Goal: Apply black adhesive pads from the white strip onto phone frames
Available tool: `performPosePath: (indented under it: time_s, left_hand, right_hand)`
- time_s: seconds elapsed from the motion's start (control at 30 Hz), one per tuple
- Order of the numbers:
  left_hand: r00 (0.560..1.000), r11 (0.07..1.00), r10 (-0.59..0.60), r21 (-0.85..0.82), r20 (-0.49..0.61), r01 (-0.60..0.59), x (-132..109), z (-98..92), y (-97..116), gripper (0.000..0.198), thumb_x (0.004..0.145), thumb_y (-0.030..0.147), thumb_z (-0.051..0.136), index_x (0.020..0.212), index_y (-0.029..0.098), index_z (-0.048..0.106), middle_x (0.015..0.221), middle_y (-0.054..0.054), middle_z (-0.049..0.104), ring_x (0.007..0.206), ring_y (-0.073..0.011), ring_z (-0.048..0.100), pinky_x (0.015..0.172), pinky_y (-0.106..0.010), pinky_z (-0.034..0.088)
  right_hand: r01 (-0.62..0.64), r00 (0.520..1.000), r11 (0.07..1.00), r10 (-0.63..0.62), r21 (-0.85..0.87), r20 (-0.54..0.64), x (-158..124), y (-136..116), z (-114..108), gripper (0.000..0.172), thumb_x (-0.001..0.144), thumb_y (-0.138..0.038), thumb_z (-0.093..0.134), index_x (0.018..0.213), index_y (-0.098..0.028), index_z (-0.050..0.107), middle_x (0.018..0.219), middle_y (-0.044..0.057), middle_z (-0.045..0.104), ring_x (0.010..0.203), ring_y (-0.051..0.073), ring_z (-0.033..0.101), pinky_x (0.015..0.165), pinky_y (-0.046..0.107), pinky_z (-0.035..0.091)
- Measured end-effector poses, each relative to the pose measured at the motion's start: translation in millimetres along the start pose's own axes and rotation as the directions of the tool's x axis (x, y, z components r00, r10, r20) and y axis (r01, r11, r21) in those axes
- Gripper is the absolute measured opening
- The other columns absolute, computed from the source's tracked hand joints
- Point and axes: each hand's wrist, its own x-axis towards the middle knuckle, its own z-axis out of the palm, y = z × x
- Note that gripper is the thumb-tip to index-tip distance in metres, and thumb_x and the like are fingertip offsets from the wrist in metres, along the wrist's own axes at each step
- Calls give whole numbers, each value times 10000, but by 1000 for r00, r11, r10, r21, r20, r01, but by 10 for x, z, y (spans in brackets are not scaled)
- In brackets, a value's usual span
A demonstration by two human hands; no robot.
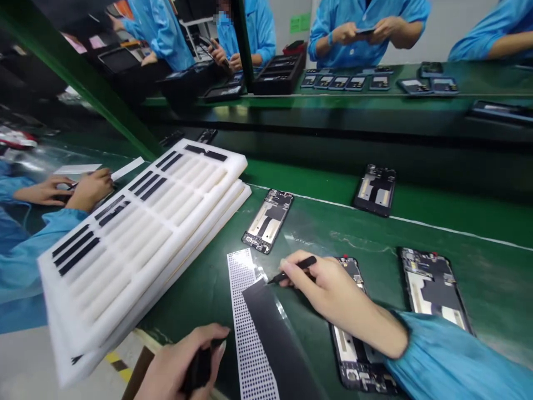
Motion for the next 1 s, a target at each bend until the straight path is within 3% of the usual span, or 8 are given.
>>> performPosePath:
  time_s: [0.13, 0.37, 0.57, 0.67, 0.73, 0.83, 0.9, 1.0]
  left_hand:
    - [911, 798, 382, 442, 154, -409, 266, 78, -21, 810, 653, 100, 499, 1456, 186, 425, 1211, -194, 689, 750, -283, 703, 511, -318, 513]
    - [898, 605, 281, 664, 340, -440, 586, 233, 103, 752, 673, 85, 469, 1423, 92, 523, 1462, -258, 519, 827, -344, 704, 478, -371, 576]
    - [940, 824, 251, 459, 232, -333, 579, 235, 31, 723, 713, 64, 489, 1426, 178, 530, 1475, -194, 533, 917, -376, 696, 571, -424, 603]
    - [999, 982, 46, -184, -3, -46, 552, 250, 167, 504, 861, 197, 638, 1343, 325, 563, 1219, -98, 709, 853, -261, 699, 696, -353, 604]
    - [991, 712, -132, -692, 35, 120, 540, 277, 325, 412, 896, 449, 683, 1279, 347, 574, 1031, -54, 717, 630, -151, 638, 532, -244, 556]
    - [966, 179, -158, -957, 203, 230, 555, 332, 544, 434, 924, 617, 538, 1187, 281, 621, 901, -41, 674, 516, -77, 558, 403, -147, 444]
    - [961, 23, -135, -969, 243, 248, 582, 366, 624, 395, 965, 564, 496, 1137, 243, 649, 838, -39, 659, 578, -96, 605, 447, -149, 476]
    - [964, -31, -119, -971, 238, 236, 616, 398, 646, 366, 998, 493, 462, 1129, 216, 662, 824, -54, 663, 653, -130, 639, 466, -158, 496]
  right_hand:
    - [61, 998, 990, -63, -130, -18, 69, 62, 62, 366, 1034, -431, 459, 920, -208, 726, 944, 42, 764, 844, 183, 730, 778, 297, 566]
    - [81, 996, 986, -85, -148, -22, 103, 125, 130, 362, 1032, -399, 463, 917, -197, 741, 916, 52, 763, 829, 184, 733, 757, 287, 575]
    - [-19, 993, 996, 29, 89, -117, 130, 21, 91, 434, 995, -485, 515, 840, -209, 812, 946, 74, 782, 839, 193, 754, 746, 252, 618]
    - [42, 968, 996, -22, 77, -251, 27, -94, 29, 425, 982, -472, 549, 741, -267, 832, 965, 60, 782, 889, 190, 751, 765, 222, 620]
    - [100, 942, 995, -84, 32, -324, -92, -161, 17, 428, 990, -447, 546, 699, -307, 826, 957, 40, 782, 886, 177, 750, 779, 207, 621]
    - [132, 929, 991, -133, -28, -345, -259, -230, 49, 411, 999, -449, 527, 738, -348, 829, 965, 13, 798, 854, 177, 766, 787, 219, 637]
    - [138, 922, 987, -157, -77, -354, -318, -253, 78, 377, 995, -460, 528, 795, -370, 834, 1027, -5, 802, 875, 190, 778, 793, 228, 644]
    - [157, 908, 981, -189, -114, -373, -330, -261, 97, 326, 996, -453, 532, 873, -409, 831, 1092, -40, 790, 924, 191, 779, 806, 212, 638]
